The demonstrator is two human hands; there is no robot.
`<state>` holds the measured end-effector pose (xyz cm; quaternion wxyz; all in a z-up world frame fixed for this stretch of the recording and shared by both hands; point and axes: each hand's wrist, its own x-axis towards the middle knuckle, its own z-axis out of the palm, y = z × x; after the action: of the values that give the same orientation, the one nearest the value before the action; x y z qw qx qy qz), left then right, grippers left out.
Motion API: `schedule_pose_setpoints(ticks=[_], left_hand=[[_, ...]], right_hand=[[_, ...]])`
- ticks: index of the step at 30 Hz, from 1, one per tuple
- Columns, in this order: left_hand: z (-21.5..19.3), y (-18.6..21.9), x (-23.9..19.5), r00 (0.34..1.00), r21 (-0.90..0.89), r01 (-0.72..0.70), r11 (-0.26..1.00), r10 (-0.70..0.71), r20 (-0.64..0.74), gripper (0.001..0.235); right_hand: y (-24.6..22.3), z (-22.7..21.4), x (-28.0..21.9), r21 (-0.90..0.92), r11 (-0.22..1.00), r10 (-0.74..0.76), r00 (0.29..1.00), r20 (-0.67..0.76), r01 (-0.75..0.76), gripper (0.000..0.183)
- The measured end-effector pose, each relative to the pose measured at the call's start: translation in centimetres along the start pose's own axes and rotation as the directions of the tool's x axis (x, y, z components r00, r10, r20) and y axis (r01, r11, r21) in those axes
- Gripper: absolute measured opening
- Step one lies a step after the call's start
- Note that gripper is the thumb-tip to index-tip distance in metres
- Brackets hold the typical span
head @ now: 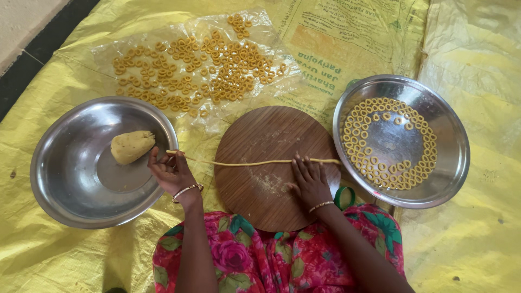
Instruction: The person rolls a small piece of dough into a thin rope on a wooden board, then shapes it into a ring and places it in a metal tray. The process is repeated with additional dough pieces.
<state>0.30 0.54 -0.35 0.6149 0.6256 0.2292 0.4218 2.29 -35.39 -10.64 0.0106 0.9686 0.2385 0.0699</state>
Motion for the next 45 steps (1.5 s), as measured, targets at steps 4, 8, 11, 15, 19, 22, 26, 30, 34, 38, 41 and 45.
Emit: schedule_pose_setpoints(ticks=[4,8,11,15,19,22,26,30,34,38,41,45], left_hand=[[0.1,0.0,-0.1,1.000,0.007,-0.030,1.000,0.030,0.007,0.052],[-0.1,0.3,-0.1,1.000,-0.009,0.019,1.000,-0.019,-0.008,0.052],[-0.3,0.0,-0.2,1.000,-0.028,0.001,1.000,-0.002,-0.004,0.052],[-0.1,-0.2,0.0,1.000,-0.040,0.002,0.999,-0.002,0.006,0.052],[0.2,0.4,-0.2,1.000,0.004,-0.011,1.000,0.011,0.010,0.052],[0.5,1.6,-0.7,0.999,0.038,-0.039,0.999,0.039,0.002,0.056],[1.2,4.1,-1.9,0.991,0.122,-0.121,0.985,0.114,0.064,0.061],[3.2,6.2,-4.8,0.953,0.111,-0.195,0.975,0.161,0.257,0.064],[5.7,7.7,-7.8,0.874,0.072,-0.285,0.956,0.228,0.430,0.060],[6.1,8.5,-9.3,0.777,0.151,-0.479,0.865,0.338,0.531,0.058],[6.0,8.6,-9.5,0.731,0.142,-0.553,0.821,0.396,0.556,0.059],[6.2,8.7,-10.1,0.690,0.160,-0.587,0.794,0.388,0.611,0.059]], right_hand=[[1.2,0.7,2.0,-0.118,0.993,0.020,0.999,0.027,-0.017,0.076],[2.2,1.3,6.5,-0.045,0.994,0.102,0.993,0.055,-0.100,0.080],[1.4,1.9,4.8,0.008,0.992,0.126,0.992,0.001,-0.126,0.085],[-0.3,2.0,-0.5,0.029,0.991,0.128,0.992,0.020,-0.129,0.089],[0.3,0.9,1.6,-0.072,0.988,0.139,0.988,0.065,-0.134,0.084],[2.3,-2.1,7.0,0.003,0.985,0.163,0.946,0.282,-0.171,0.075],[1.3,-10.0,8.7,0.087,0.958,0.265,0.959,0.102,-0.274,0.060],[-3.1,-17.2,7.1,0.404,0.914,0.111,0.984,-0.137,-0.047,0.040],[-7.7,-20.2,6.0,0.821,0.570,0.159,0.980,-0.122,0.010,0.029],[-9.2,-20.6,5.9,0.963,0.268,0.245,0.969,-0.035,-0.033,0.029],[-8.7,-20.2,5.7,0.973,0.232,0.256,0.965,-0.058,-0.003,0.030],[-7.7,-19.6,5.5,0.968,0.250,0.255,0.966,-0.048,-0.018,0.021]])
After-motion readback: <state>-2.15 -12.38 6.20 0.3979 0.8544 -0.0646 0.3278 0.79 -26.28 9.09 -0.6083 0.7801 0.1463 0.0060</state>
